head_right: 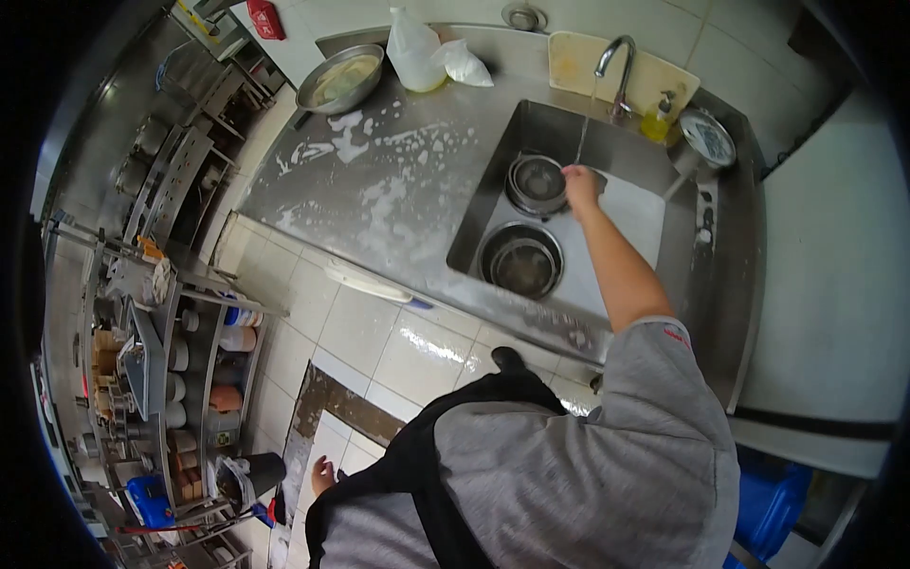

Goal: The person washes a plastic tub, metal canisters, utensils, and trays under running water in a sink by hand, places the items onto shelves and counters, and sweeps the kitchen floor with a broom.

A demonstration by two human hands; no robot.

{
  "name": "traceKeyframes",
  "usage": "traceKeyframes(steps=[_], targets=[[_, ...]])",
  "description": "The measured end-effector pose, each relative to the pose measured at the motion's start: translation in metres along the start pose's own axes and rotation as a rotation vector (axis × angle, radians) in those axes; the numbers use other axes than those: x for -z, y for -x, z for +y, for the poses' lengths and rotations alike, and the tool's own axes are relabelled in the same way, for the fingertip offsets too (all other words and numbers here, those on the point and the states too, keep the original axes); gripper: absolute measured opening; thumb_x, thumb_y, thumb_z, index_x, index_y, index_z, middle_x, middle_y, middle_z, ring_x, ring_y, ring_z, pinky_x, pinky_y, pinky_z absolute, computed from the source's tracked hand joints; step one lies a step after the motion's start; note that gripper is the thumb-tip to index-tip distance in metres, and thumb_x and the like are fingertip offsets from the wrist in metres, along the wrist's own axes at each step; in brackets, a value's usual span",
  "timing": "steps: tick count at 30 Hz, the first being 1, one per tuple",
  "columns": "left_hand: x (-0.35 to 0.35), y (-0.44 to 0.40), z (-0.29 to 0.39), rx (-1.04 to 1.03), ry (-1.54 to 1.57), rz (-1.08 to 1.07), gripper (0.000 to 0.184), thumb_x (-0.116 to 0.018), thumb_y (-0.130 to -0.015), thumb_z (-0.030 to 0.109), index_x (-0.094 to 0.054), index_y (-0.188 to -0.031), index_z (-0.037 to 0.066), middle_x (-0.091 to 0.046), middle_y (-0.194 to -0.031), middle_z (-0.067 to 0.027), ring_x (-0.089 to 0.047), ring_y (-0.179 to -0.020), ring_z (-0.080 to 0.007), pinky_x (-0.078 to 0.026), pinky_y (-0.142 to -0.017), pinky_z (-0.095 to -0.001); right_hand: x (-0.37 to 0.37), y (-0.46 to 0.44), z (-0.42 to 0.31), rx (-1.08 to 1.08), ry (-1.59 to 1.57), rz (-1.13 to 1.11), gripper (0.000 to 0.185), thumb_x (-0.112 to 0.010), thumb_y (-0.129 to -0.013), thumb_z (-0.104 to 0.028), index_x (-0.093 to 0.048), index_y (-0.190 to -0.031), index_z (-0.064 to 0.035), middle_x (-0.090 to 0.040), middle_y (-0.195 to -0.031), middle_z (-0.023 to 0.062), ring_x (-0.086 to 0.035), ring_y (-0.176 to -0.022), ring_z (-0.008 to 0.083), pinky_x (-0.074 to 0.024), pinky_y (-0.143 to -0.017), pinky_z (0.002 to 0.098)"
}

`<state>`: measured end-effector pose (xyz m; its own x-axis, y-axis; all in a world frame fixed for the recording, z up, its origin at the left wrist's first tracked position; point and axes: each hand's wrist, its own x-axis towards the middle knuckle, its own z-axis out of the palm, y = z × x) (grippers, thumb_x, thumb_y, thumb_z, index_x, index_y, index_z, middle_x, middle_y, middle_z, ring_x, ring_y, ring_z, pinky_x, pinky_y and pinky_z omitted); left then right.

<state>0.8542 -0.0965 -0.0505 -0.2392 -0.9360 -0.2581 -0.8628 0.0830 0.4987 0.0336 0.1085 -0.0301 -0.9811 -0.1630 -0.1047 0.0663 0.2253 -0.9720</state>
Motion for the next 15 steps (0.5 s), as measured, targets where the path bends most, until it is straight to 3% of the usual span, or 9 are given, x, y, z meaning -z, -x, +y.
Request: traceKeyframes(steps=[2,5,6,7,10,11,13,15], targets=[[0.016,-0.011,0.063,0.017,-0.013,0.025,0.031,-0.058,-0.084,0.013,-0.056,-0.114,0.005,-0.061,-0.098,-0.0137,-0.059,-0.078,-0.0225,-0.048,-0.070,-0.0328,0.007,-0.066,-0.015,-0.068,-0.244,0.123,0.016,-0.045,-0.088,-0.011,-0.060,-0.093,-0.0087,-0.052,-0.074,0.0004,-0.046,-0.054,0.0087,-0.0404,-0.046,0.0241],[0.010,-0.013,0.081,0.044,-0.168,-0.055,0.033,-0.060,-0.083,0.012,-0.056,-0.115,0.006,-0.060,-0.100,-0.0137,-0.059,-0.075,-0.0209,-0.048,-0.068,-0.0317,0.012,-0.153,-0.036,-0.104,-0.205,0.239,0.015,-0.047,-0.087,-0.015,-0.060,-0.092,-0.0091,-0.054,-0.069,0.0003,-0.047,-0.049,0.0089,-0.0402,-0.044,0.0235],[0.012,-0.002,0.099,-0.036,-0.256,-0.097,0.034,-0.061,-0.082,0.017,-0.056,-0.114,0.006,-0.061,-0.097,-0.0147,-0.060,-0.074,-0.0231,-0.049,-0.067,-0.0338,0.015,-0.186,-0.031,0.016,-0.046,0.283,0.015,-0.049,-0.086,-0.017,-0.060,-0.092,-0.0081,-0.057,-0.070,0.0024,-0.050,-0.049,0.0130,-0.0415,-0.044,0.0262],[0.004,0.001,0.073,-0.053,-0.301,-0.175,0.034,-0.062,-0.082,0.019,-0.057,-0.113,0.006,-0.062,-0.096,-0.0151,-0.061,-0.074,-0.0247,-0.049,-0.067,-0.0348,0.024,-0.219,-0.022,0.138,0.107,0.328,0.016,-0.051,-0.085,-0.019,-0.059,-0.091,-0.0071,-0.060,-0.070,0.0046,-0.052,-0.048,0.0172,-0.0427,-0.045,0.0289],[-0.007,0.016,0.040,0.046,-0.327,-0.361,0.035,-0.062,-0.081,0.023,-0.058,-0.112,0.006,-0.062,-0.095,-0.0156,-0.062,-0.074,-0.0265,-0.049,-0.068,-0.0361,0.051,-0.172,-0.065,0.333,1.143,0.609,0.040,-0.065,-0.075,-0.035,-0.058,-0.099,-0.0036,-0.059,-0.106,0.0154,-0.056,-0.097,0.0316,-0.0455,-0.079,0.0446],[-0.010,0.020,0.045,0.119,-0.311,-0.376,0.035,-0.062,-0.081,0.023,-0.058,-0.112,0.006,-0.062,-0.095,-0.0157,-0.062,-0.074,-0.0267,-0.049,-0.068,-0.0362,0.070,-0.187,-0.040,0.372,1.163,0.527,0.051,-0.066,-0.073,-0.034,-0.053,-0.112,-0.0035,-0.052,-0.119,0.0155,-0.052,-0.107,0.0317,-0.0449,-0.084,0.0434],[-0.018,0.020,0.059,0.234,-0.282,-0.368,0.035,-0.062,-0.081,0.023,-0.058,-0.112,0.007,-0.062,-0.094,-0.0157,-0.062,-0.075,-0.0269,-0.049,-0.068,-0.0364,0.090,-0.205,-0.001,0.433,1.440,0.507,0.037,-0.042,-0.087,-0.015,-0.047,-0.123,-0.0044,-0.051,-0.122,0.0142,-0.050,-0.111,0.0305,-0.0437,-0.090,0.0399],[-0.025,0.015,0.069,0.279,-0.251,-0.334,0.035,-0.062,-0.082,0.024,-0.058,-0.112,0.007,-0.063,-0.094,-0.0157,-0.062,-0.075,-0.0272,-0.049,-0.068,-0.0365,0.088,-0.225,0.010,0.462,1.524,0.440,0.040,-0.039,-0.088,-0.012,-0.042,-0.126,-0.0022,-0.047,-0.126,0.0150,-0.048,-0.114,0.0299,-0.0419,-0.093,0.0385]])
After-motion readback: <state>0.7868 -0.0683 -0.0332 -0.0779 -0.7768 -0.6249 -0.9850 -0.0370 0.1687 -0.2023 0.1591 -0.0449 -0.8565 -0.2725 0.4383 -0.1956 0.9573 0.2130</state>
